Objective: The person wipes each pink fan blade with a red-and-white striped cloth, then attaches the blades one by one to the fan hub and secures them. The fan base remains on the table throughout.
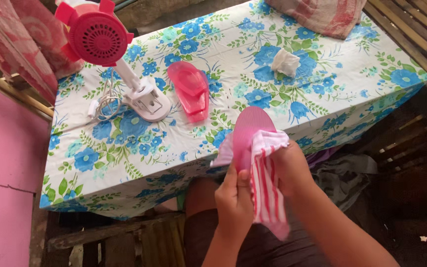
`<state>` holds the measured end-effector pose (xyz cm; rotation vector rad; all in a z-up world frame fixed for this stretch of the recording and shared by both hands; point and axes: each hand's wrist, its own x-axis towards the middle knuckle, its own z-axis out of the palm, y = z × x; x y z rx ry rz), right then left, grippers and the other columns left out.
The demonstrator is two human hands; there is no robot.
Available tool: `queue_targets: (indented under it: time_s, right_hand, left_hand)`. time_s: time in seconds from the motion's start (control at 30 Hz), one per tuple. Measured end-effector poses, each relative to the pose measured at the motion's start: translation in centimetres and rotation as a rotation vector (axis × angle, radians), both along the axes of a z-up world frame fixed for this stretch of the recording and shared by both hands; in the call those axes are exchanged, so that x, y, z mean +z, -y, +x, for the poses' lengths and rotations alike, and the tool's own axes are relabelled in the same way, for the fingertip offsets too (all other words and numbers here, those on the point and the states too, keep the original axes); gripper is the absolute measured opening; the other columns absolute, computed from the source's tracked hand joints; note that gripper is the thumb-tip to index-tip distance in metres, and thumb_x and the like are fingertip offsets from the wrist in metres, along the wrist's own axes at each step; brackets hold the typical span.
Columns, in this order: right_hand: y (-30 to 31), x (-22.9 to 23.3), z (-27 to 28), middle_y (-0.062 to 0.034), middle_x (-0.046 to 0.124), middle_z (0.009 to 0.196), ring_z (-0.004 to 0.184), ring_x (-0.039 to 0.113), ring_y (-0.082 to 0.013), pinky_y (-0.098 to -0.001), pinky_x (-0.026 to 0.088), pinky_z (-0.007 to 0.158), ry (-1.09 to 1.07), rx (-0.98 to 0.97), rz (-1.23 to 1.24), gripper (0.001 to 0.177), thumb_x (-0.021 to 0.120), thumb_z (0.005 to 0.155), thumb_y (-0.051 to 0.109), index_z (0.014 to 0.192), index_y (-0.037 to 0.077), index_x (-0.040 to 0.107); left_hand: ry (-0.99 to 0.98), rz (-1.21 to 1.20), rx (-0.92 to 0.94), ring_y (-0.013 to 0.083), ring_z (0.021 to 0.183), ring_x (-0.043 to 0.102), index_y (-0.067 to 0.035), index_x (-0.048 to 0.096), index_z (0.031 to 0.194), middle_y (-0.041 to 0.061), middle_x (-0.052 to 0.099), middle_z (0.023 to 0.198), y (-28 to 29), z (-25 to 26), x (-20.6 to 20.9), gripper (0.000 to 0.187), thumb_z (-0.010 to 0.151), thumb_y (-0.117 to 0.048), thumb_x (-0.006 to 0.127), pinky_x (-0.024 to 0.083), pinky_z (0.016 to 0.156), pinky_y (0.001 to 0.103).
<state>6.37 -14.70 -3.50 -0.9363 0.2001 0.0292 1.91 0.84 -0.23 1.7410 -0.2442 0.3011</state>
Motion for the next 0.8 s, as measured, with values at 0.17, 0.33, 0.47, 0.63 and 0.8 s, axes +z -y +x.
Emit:
queue_targets:
  time_s: [0.17, 0.33, 0.47, 0.63, 0.8]
  right_hand:
    - [-3.6, -1.2, -3.8, -0.0090, 0.070, 0.107, 0.093, 0.068, -0.0182, -0.0343, 0.054, 0.080, -0.086, 0.015, -0.060, 0.038, 0.054, 0.082, -0.003, 0.119, 0.003, 0.063]
    - [-1.8, -2.1, -4.3, -0.0090, 0.068, 0.109, 0.098, 0.068, -0.0252, -0.0443, 0.055, 0.086, 0.002, 0.089, 0.193, 0.029, 0.056, 0.098, 0.025, 0.123, 0.010, 0.058]
    - [1.0, -1.5, -2.9, -0.0080, 0.070, 0.112, 0.104, 0.067, -0.0261, -0.0463, 0.053, 0.094, -0.016, 0.110, 0.335, 0.038, 0.056, 0.098, 0.041, 0.119, 0.010, 0.060]
    - [1.4, -1.8, -3.3, -0.0037, 0.067, 0.116, 0.108, 0.065, -0.0210, -0.0434, 0.052, 0.094, 0.066, -0.020, 0.352, 0.035, 0.058, 0.102, 0.039, 0.126, 0.013, 0.059]
    - [4.2, -3.7, -3.7, -0.0059, 0.066, 0.112, 0.099, 0.066, -0.0190, -0.0383, 0.055, 0.083, 0.267, -0.006, 0.121, 0.029, 0.063, 0.102, 0.009, 0.130, 0.008, 0.058]
  left_hand:
    - [-0.090, -0.133, 0.132, 0.0119, 0.064, 0.058, -0.004, 0.060, 0.145, 0.005, 0.065, 0.071, 0.0, 0.3, -1.3, 0.048, 0.106, -0.030, 0.049, 0.050, 0.058, 0.031]
    - [0.065, 0.028, 0.048, 0.0187, 0.097, 0.055, -0.008, 0.049, 0.159, 0.009, 0.056, 0.100, -2.0, 2.1, -4.5, 0.066, 0.109, -0.051, 0.037, 0.044, 0.113, 0.042]
    - [-0.251, -0.185, -0.314, 0.0254, 0.132, 0.052, -0.014, 0.015, 0.166, 0.009, 0.049, 0.143, -4.1, 4.0, -7.6, 0.100, 0.094, -0.067, 0.058, 0.046, 0.104, 0.046]
    - [-0.618, -0.806, -0.581, 0.0302, 0.125, 0.060, 0.004, 0.046, 0.147, 0.020, 0.061, 0.136, -2.9, 1.8, -10.9, 0.074, 0.096, -0.047, 0.066, 0.049, 0.109, 0.044]
    - [0.097, -0.045, -0.218, 0.0288, 0.121, 0.070, 0.005, 0.055, 0.138, 0.019, 0.070, 0.132, -5.1, 0.7, -8.9, 0.053, 0.107, -0.038, 0.054, 0.057, 0.105, 0.042]
